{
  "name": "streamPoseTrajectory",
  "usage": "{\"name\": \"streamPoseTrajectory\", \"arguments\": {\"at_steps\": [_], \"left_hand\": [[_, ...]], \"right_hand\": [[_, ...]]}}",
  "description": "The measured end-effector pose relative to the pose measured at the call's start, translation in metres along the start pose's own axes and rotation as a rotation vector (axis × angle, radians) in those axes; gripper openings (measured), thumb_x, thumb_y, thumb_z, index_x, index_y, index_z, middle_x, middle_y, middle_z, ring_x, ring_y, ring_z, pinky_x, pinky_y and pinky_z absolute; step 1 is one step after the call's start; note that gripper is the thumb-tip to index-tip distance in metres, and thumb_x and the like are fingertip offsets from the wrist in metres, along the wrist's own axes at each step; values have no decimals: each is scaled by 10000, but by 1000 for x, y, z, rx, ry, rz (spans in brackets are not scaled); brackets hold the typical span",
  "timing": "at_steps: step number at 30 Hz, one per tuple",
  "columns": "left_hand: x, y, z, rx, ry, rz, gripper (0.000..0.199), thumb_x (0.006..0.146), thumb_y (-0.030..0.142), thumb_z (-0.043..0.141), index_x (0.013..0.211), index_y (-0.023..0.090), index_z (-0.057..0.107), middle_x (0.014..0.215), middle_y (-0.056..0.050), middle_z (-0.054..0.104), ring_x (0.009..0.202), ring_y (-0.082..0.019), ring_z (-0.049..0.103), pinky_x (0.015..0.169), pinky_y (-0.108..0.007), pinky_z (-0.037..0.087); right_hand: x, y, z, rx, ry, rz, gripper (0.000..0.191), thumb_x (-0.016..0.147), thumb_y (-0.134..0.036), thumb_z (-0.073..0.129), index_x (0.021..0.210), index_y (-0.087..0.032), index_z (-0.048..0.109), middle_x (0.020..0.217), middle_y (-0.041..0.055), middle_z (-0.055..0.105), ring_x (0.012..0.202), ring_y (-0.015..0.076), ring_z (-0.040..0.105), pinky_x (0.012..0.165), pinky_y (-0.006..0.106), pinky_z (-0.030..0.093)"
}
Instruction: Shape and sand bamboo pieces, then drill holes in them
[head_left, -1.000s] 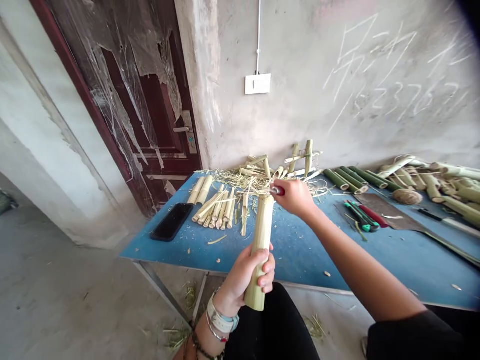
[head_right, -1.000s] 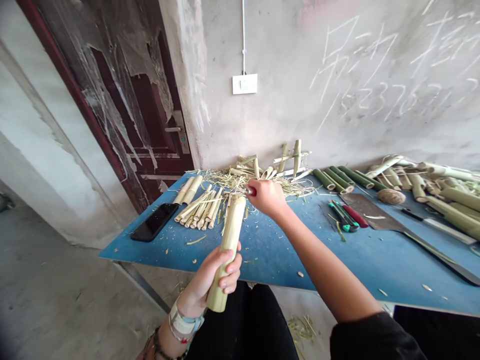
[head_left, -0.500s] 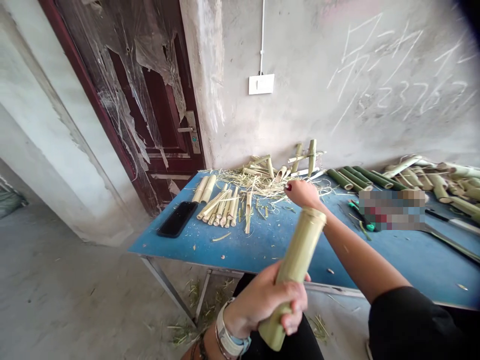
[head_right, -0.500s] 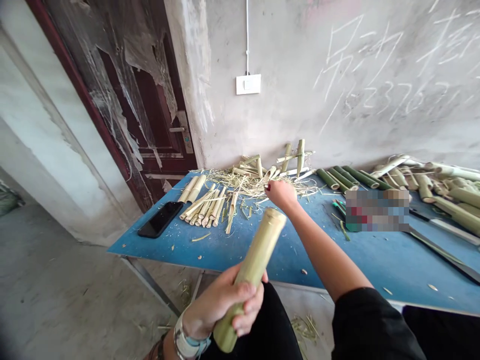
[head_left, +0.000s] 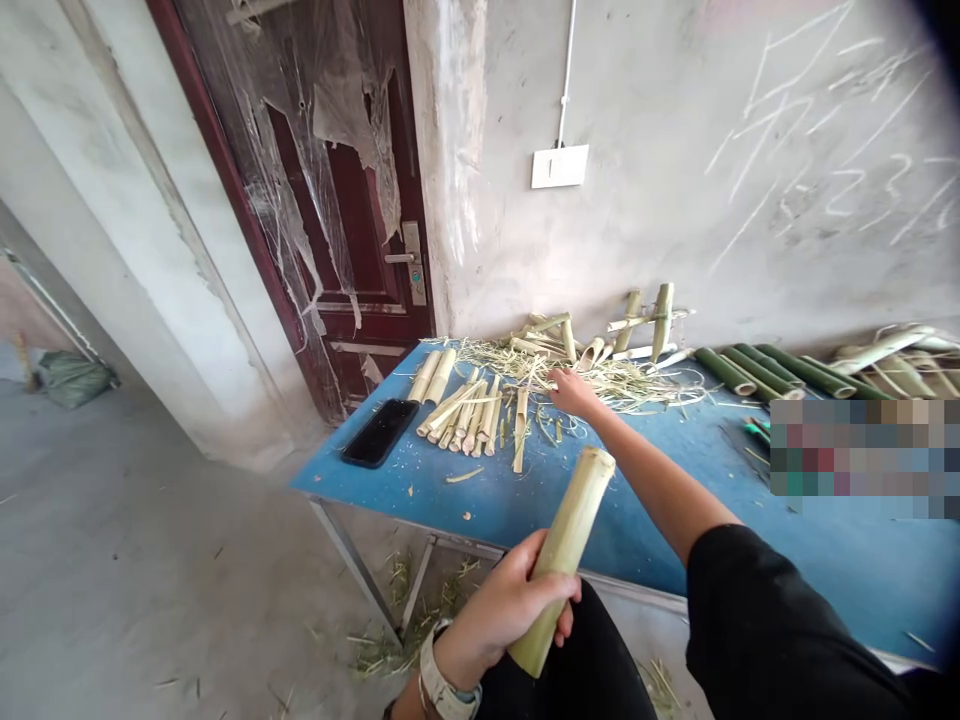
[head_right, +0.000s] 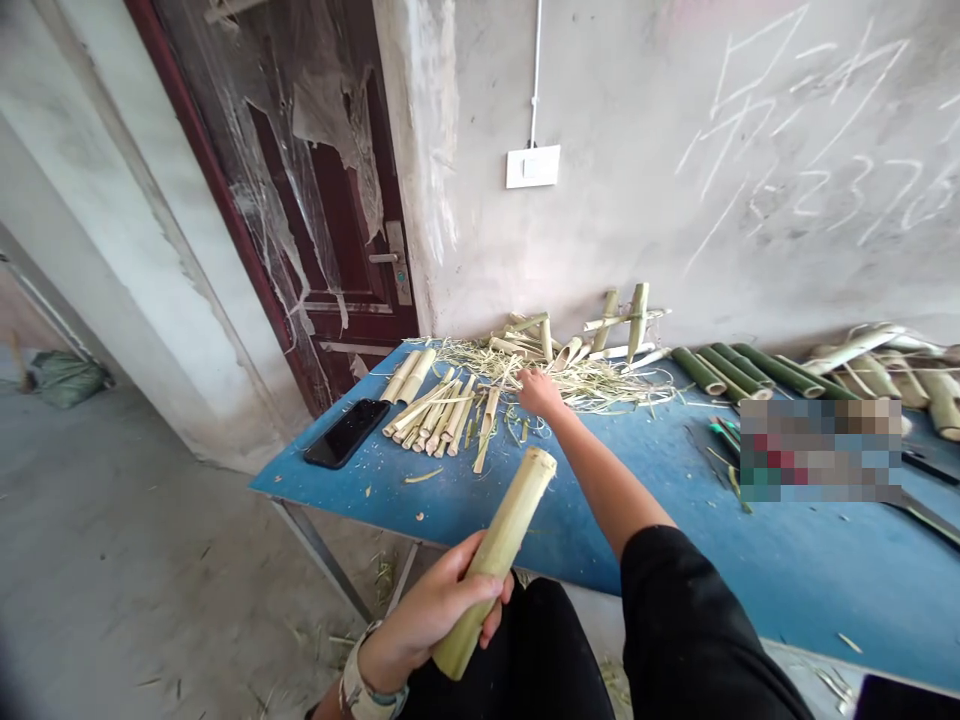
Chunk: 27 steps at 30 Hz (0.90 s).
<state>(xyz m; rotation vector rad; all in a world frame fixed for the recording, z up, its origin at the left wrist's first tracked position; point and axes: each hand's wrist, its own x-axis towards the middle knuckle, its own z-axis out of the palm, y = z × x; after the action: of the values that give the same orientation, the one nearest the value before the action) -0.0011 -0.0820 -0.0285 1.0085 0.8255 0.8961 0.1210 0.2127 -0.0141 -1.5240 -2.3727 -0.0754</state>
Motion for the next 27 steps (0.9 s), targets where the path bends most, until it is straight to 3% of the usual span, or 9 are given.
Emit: {"name": "streamPoseTrajectory", "arguments": {"at_steps": [3,7,16,21,27], "left_hand": [[-3,-2,-9,0,57,29,258,713,238,500,946,148,436,724,23,493,438,-32,458,408,-167,364],[-4,-5,-16,21,104,37,264,723,244,492,962,143,440,698,27,492,422,-36,453,405,-172,344],[-2,-6,-23,30,125,11,281,740,288,507,965,131,445,695,22,499,427,-38,458,433,-185,340],[0,-6,-23,35,117,12,276,736,281,501,958,127,446,688,22,500,424,-40,457,425,-183,327],[-6,-5,-22,48,143,2,272,742,295,503,957,137,450,712,22,500,432,-34,456,434,-180,327]], "right_hand": [[13,-25,2,44,-3,-119,292,836,-168,453,1123,-143,498,1123,129,501,999,217,491,803,325,403],[27,-45,13,82,-124,-266,256,834,-304,550,1044,-158,556,1085,81,531,959,198,514,824,379,428],[33,-15,33,119,-241,-266,288,862,-295,538,1113,-155,516,1080,68,546,910,178,552,790,371,478],[31,-21,37,30,-165,-178,303,852,-326,548,1098,-152,528,1107,77,533,990,214,520,850,442,435],[28,-35,26,-1,6,-208,155,864,-272,505,873,-152,603,904,40,596,906,189,537,935,471,312]]}}
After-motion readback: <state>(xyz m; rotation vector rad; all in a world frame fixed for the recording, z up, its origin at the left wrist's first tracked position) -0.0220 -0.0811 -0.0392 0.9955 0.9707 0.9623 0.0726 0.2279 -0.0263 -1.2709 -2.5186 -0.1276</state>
